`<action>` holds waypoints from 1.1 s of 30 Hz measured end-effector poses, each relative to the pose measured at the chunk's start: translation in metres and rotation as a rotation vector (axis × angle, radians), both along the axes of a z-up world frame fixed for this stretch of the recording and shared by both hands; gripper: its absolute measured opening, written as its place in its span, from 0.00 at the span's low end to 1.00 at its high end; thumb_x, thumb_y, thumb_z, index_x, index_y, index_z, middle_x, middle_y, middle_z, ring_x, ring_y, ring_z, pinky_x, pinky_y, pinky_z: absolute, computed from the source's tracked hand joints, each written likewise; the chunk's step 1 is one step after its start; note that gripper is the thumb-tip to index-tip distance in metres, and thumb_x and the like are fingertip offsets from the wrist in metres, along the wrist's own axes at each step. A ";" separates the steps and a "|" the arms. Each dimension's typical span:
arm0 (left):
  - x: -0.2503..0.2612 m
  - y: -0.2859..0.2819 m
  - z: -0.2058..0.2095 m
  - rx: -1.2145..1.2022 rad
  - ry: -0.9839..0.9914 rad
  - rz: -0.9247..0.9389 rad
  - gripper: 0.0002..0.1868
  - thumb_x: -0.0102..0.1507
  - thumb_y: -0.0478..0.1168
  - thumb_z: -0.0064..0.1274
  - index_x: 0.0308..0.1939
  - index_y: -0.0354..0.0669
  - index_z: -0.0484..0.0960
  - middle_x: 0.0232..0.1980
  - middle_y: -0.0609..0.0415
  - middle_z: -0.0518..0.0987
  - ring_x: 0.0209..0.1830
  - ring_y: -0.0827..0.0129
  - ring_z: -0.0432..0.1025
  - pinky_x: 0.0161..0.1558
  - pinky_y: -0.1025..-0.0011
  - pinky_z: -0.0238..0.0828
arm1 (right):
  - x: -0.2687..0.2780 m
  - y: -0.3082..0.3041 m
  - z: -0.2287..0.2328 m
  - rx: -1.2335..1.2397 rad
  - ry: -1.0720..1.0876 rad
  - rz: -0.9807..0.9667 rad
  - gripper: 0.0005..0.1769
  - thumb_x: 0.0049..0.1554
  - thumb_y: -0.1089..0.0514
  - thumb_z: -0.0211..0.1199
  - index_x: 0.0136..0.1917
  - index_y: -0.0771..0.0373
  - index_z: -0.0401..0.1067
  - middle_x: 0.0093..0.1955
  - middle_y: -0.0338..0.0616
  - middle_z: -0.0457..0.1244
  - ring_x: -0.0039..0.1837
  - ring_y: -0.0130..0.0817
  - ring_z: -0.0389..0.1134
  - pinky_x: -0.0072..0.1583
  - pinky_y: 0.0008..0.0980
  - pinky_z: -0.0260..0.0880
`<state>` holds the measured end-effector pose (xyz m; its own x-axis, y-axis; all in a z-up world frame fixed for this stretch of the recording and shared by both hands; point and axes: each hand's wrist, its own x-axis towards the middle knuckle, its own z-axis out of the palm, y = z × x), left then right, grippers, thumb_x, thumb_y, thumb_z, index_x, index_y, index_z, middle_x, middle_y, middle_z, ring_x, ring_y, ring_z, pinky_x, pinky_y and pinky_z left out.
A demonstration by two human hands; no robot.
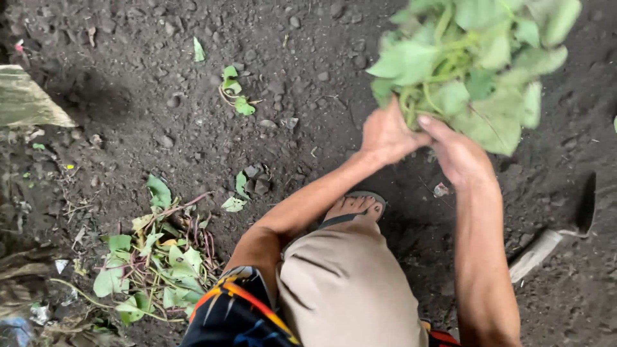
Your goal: Planting sweet potato cuttings into the soil using a hand trowel.
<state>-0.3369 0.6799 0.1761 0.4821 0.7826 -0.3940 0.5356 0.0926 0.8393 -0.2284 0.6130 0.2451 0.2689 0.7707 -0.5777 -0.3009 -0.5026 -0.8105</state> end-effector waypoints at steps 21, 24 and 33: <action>-0.214 0.138 -0.075 0.849 -0.061 0.674 0.20 0.66 0.35 0.59 0.63 0.49 0.76 0.63 0.47 0.70 0.64 0.52 0.68 0.64 0.54 0.67 | 0.086 -0.008 -0.138 0.105 -1.642 0.328 0.31 0.52 0.53 0.71 0.69 0.56 0.74 0.72 0.59 0.56 0.67 0.61 0.58 0.58 0.62 0.66; -0.263 0.131 -0.064 0.687 -0.016 0.955 0.16 0.65 0.30 0.53 0.56 0.49 0.80 0.56 0.51 0.79 0.53 0.60 0.76 0.54 0.61 0.78 | 0.121 -0.050 -0.159 0.091 -1.677 0.372 0.28 0.62 0.53 0.69 0.74 0.61 0.74 0.73 0.61 0.55 0.63 0.66 0.56 0.56 0.66 0.64; -0.292 0.147 -0.075 0.147 0.240 0.708 0.23 0.60 0.46 0.62 0.58 0.48 0.77 0.55 0.52 0.81 0.55 0.65 0.77 0.58 0.62 0.74 | 0.000 -0.039 -0.187 0.403 -1.006 -0.397 0.14 0.52 0.72 0.61 0.49 0.61 0.78 0.47 0.41 0.70 0.50 0.34 0.70 0.55 0.34 0.72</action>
<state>-0.6290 0.8270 0.1015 -0.2408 0.9255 -0.2922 0.5596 0.3784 0.7374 -0.2286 0.5741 0.0585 0.7333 0.6081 0.3041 0.4930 -0.1676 -0.8537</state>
